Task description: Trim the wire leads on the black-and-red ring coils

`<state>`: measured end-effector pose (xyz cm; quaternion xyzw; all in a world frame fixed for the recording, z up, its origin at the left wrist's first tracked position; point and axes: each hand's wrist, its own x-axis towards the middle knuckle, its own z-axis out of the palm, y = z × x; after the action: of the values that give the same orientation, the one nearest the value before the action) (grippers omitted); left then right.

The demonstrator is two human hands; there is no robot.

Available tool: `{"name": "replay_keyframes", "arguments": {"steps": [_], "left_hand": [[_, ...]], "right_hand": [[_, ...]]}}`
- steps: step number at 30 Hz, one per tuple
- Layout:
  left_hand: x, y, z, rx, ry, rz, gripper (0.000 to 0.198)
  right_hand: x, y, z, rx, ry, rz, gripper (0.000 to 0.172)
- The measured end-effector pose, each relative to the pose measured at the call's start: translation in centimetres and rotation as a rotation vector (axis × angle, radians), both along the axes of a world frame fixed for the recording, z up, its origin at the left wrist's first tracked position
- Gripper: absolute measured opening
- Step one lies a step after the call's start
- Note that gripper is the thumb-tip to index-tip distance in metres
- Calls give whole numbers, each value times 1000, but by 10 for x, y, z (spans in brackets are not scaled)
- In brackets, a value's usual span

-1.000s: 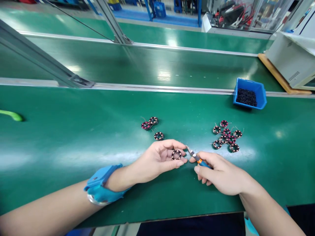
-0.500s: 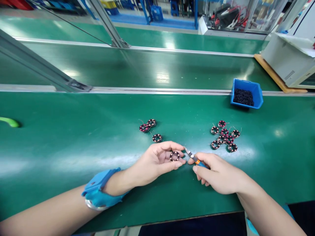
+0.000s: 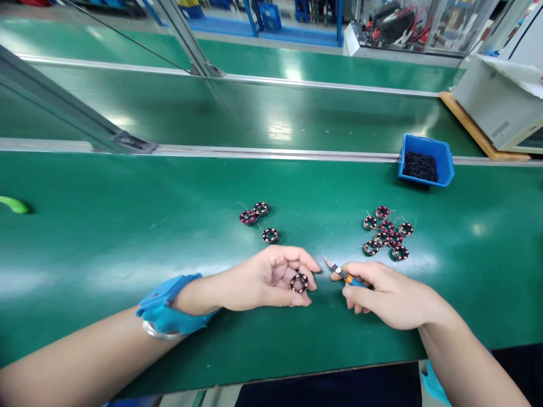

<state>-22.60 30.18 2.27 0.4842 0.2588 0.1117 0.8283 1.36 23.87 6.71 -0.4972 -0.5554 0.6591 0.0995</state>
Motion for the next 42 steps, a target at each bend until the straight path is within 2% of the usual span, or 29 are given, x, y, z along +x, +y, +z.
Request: {"name": "replay_keyframes", "arguments": {"steps": [4,24,32,38,42], "left_hand": [[-2,2,0,6,-42,-60,44],[-1,3,5,13,-49,-62,38],[-1,2,1,42,-53,-64,40],[-2,2,0,46,-29,-80,42],[1,-1,0,93,16,5,42]], "right_hand": [[4,0,1,-17,-40,64,24],[1,3,6,53,-75,176,17],[2,1,2,84,-85,172,20],[2,0,4,67,-60,87,17],[-2,-1,7,35,-15,44,19]]}}
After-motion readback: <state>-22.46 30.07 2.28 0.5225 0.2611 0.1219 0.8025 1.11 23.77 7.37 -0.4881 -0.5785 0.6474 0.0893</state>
